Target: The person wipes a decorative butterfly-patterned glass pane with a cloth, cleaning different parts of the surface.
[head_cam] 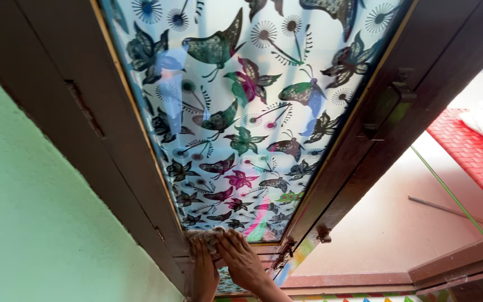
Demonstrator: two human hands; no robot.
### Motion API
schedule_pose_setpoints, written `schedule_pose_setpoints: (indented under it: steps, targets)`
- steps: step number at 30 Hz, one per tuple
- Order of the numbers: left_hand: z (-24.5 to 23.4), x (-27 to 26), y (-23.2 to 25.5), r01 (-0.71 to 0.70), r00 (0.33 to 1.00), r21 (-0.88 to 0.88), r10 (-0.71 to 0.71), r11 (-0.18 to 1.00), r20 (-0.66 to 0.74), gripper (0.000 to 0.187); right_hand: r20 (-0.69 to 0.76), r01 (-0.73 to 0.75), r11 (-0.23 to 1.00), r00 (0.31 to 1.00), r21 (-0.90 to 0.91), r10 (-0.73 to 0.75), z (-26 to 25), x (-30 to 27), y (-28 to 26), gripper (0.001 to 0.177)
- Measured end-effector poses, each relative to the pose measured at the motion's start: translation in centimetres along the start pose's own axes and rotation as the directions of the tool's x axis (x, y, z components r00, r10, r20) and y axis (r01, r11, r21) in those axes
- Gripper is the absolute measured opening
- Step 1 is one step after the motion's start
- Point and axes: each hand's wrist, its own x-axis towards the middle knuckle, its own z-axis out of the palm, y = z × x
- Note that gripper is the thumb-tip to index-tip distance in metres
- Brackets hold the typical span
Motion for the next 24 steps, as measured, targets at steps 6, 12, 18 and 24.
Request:
schedule_pose_setpoints:
  steps: [6, 12, 18, 24]
  targets:
    - [3.5, -1.5, 2.9, 0.24, 0.965, -0.341, -0.185, 0.909, 0.185, 0.088, -0.037, -0.05, 0.992, 0.998, -0.115, 0.046, -1.2, -3.2, 1.2, 0.071]
    - [7.7, -2.4, 5.8, -0.148, 0.978, -0.231, 0.177, 0.962, 0.111, 0.09, -0.08, -0.212, 0.975, 0.975, -0.068, 0.206, -2.6, -7.9, 3.6, 0.069]
    - [8.6, -2.2, 9.2, -0.112, 0.973, -0.443, 0.188, 0.89, 0.13, 0.087, -0.241, -0.198, 0.98, 0.951, 0.011, 0.195, -4.4, -10.4, 4.8, 0.064]
    - [1.6, 1.5, 16.1, 0.172, 0.982, -0.611, -0.089, 0.773, 0.164, 0.063, -0.325, -0.18, 0.966, 0.916, 0.188, 0.234, -8.7, -9.5, 4.2, 0.085]
